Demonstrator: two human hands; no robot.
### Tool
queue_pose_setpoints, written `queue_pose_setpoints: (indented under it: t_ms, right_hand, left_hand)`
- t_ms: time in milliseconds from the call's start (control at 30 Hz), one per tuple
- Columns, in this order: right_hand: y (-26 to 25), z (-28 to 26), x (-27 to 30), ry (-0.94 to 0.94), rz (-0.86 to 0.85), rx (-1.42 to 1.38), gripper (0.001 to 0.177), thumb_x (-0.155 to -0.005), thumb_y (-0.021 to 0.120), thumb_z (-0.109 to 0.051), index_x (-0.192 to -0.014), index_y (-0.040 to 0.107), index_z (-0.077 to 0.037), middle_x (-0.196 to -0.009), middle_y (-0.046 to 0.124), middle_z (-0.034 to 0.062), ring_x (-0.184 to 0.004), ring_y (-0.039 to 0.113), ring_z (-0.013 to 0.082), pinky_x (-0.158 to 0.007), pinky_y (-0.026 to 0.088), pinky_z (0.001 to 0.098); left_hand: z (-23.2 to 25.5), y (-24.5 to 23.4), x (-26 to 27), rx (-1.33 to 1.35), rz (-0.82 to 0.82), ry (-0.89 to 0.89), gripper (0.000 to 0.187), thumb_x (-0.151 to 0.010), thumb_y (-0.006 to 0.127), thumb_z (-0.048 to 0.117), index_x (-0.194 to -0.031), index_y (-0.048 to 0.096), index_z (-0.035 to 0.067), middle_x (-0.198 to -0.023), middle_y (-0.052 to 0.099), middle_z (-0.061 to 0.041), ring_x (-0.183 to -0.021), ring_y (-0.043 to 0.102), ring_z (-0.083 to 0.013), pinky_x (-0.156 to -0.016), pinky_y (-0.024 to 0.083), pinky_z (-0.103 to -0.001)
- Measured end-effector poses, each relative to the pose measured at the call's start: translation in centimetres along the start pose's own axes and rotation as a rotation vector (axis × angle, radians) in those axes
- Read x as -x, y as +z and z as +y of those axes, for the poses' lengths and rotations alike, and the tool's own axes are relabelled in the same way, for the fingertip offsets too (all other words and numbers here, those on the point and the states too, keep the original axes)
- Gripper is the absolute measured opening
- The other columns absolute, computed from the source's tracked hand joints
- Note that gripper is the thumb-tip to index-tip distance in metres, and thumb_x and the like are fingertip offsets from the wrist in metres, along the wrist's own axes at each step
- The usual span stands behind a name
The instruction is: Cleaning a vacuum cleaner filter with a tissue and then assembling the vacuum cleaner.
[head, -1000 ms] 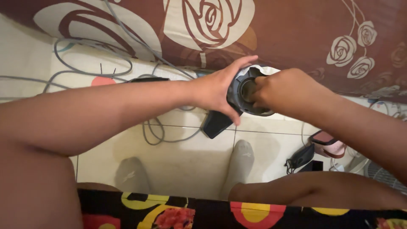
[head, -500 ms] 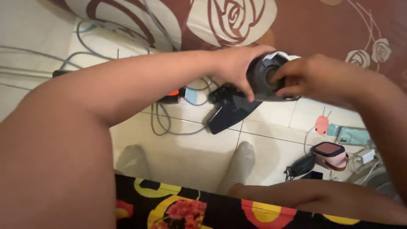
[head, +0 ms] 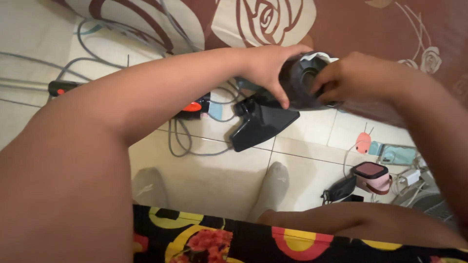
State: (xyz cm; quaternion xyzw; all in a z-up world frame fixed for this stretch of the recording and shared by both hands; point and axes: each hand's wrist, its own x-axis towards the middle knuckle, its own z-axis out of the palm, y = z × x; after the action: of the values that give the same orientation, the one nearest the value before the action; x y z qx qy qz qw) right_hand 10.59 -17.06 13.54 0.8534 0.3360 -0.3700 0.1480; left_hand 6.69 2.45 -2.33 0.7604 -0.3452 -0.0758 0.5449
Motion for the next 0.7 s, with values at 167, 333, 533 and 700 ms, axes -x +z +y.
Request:
queue_pose_setpoints:
  t_ms: [167,333,533,700]
  right_hand:
    - [-1.5,-4.5,2.5,0.088,-0.037,-0.003,0.029,-0.085,0.078,-0.027,-0.114,0.078,-0.028,-0.096,0.079,0.0098,-0.086,0.076,0.0282,-0.082,0.057,0.042]
    - [-1.9,-1.1,3.9,0.0,0.1,-0.152,0.034,-0.089,0.076,-0.03,-0.123,0.074,-0.025,-0.102,0.077,0.0065,-0.088,0.075,0.0226,-0.083,0.057,0.0387]
    - [-0.8,5.2,5.3,-0.202,0.752,-0.578,0.02,-0.117,0.061,-0.013,-0.126,0.067,0.003,-0.121,0.071,0.0146,-0.119,0.072,0.0213,-0.108,0.059,0.0336]
    - [0.9,7.1,5.2,-0.256,0.776,-1.052,0.028,-0.122,0.05,-0.013,-0.143,0.055,0.004,-0.137,0.063,0.0146,-0.121,0.067,0.0246,-0.108,0.06,0.0382]
  left_hand:
    - [0.7,-0.1,0.8,0.013,-0.068,-0.081,0.118,-0.056,0.103,0.04,-0.149,0.04,0.005,-0.138,0.064,-0.015,-0.13,0.062,-0.027,-0.109,0.048,-0.036]
    - [1.6,-0.9,0.6,0.027,-0.049,-0.162,0.113,-0.057,0.101,0.042,-0.147,0.045,0.005,-0.137,0.065,-0.014,-0.127,0.063,-0.0259,-0.109,0.047,-0.036]
    - [2.8,-2.4,-1.8,0.306,0.162,-0.294,0.093,-0.066,0.096,0.048,-0.137,0.057,0.003,-0.132,0.07,-0.01,-0.123,0.067,-0.022,-0.109,0.05,-0.033]
    - [5.6,-4.0,-1.8,0.391,0.19,-0.246,0.077,-0.074,0.088,0.051,-0.132,0.065,0.005,-0.125,0.074,-0.006,-0.115,0.07,-0.017,-0.098,0.057,-0.032]
